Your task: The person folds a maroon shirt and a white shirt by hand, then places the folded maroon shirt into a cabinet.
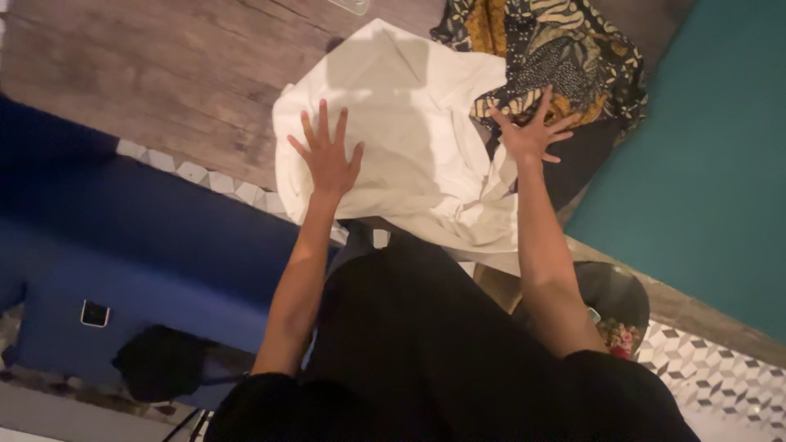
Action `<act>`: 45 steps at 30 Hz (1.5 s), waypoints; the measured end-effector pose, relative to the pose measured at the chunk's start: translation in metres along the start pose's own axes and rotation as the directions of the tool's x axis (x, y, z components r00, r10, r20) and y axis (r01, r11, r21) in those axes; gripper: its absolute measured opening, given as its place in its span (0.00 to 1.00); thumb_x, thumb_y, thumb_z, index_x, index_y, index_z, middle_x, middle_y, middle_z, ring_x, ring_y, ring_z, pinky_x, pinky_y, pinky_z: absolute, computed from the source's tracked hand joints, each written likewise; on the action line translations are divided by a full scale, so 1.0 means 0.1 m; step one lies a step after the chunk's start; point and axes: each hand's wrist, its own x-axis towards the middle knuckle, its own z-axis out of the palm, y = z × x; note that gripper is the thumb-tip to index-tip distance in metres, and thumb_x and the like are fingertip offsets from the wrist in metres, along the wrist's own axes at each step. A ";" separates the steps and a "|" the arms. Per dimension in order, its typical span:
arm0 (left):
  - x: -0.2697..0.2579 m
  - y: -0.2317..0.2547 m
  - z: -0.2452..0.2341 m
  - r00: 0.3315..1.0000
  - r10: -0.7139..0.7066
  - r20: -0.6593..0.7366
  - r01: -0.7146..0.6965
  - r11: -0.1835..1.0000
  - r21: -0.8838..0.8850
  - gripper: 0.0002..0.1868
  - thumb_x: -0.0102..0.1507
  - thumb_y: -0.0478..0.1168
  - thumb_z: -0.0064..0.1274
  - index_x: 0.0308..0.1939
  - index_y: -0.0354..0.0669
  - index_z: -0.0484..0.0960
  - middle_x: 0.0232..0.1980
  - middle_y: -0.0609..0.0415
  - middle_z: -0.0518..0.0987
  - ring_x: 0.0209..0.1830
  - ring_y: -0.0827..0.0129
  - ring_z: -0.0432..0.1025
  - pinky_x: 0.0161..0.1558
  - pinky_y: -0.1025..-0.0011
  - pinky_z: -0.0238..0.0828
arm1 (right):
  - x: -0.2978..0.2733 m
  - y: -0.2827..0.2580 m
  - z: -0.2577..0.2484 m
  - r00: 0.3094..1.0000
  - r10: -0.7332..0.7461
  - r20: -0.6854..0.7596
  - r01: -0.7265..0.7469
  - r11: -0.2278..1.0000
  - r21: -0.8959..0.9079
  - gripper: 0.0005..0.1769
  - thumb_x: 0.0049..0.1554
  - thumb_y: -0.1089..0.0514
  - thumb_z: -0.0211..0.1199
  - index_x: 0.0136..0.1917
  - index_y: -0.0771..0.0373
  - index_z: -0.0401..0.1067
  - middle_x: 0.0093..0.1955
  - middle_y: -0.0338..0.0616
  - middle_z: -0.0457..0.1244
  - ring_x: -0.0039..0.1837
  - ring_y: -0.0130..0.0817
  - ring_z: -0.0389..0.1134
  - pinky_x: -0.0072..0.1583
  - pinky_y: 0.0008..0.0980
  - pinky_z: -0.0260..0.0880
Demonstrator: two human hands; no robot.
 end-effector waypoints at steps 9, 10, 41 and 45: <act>0.14 0.13 0.13 0.997 -0.055 0.048 0.047 0.987 0.157 0.38 0.68 0.57 0.53 0.81 0.58 0.62 0.86 0.48 0.47 0.83 0.32 0.33 0.69 0.20 0.20 | 0.37 -0.08 0.33 0.990 0.138 -0.014 -0.138 0.990 -0.023 0.63 0.45 0.25 0.72 0.85 0.23 0.41 0.86 0.54 0.10 0.85 0.65 0.09 0.63 0.96 0.15; 0.14 0.12 0.12 0.992 -0.092 0.084 0.080 0.988 0.135 0.38 0.67 0.56 0.53 0.81 0.59 0.63 0.86 0.48 0.47 0.84 0.32 0.33 0.70 0.20 0.20 | 0.41 -0.05 0.37 0.992 0.113 -0.051 -0.115 0.992 -0.051 0.61 0.46 0.25 0.71 0.85 0.23 0.41 0.86 0.52 0.11 0.85 0.65 0.09 0.63 0.96 0.14; 0.17 0.09 0.14 0.985 -0.031 0.169 0.001 0.984 0.177 0.46 0.69 0.66 0.52 0.84 0.52 0.52 0.86 0.40 0.35 0.81 0.25 0.24 0.66 0.18 0.15 | -0.56 1.20 0.17 0.879 -0.391 -0.272 0.418 0.907 0.044 0.39 0.49 0.53 0.81 0.67 0.62 0.65 0.54 0.64 0.69 0.55 0.62 0.72 0.55 0.49 0.71; 0.23 0.06 0.05 0.959 -0.059 0.278 0.013 0.987 0.163 0.55 0.61 0.71 0.56 0.83 0.53 0.50 0.84 0.41 0.32 0.80 0.26 0.23 0.63 0.14 0.17 | -0.26 1.14 -0.28 0.895 -0.125 -0.428 0.231 0.951 0.205 0.34 0.52 0.51 0.80 0.65 0.61 0.66 0.49 0.52 0.69 0.52 0.53 0.72 0.55 0.47 0.70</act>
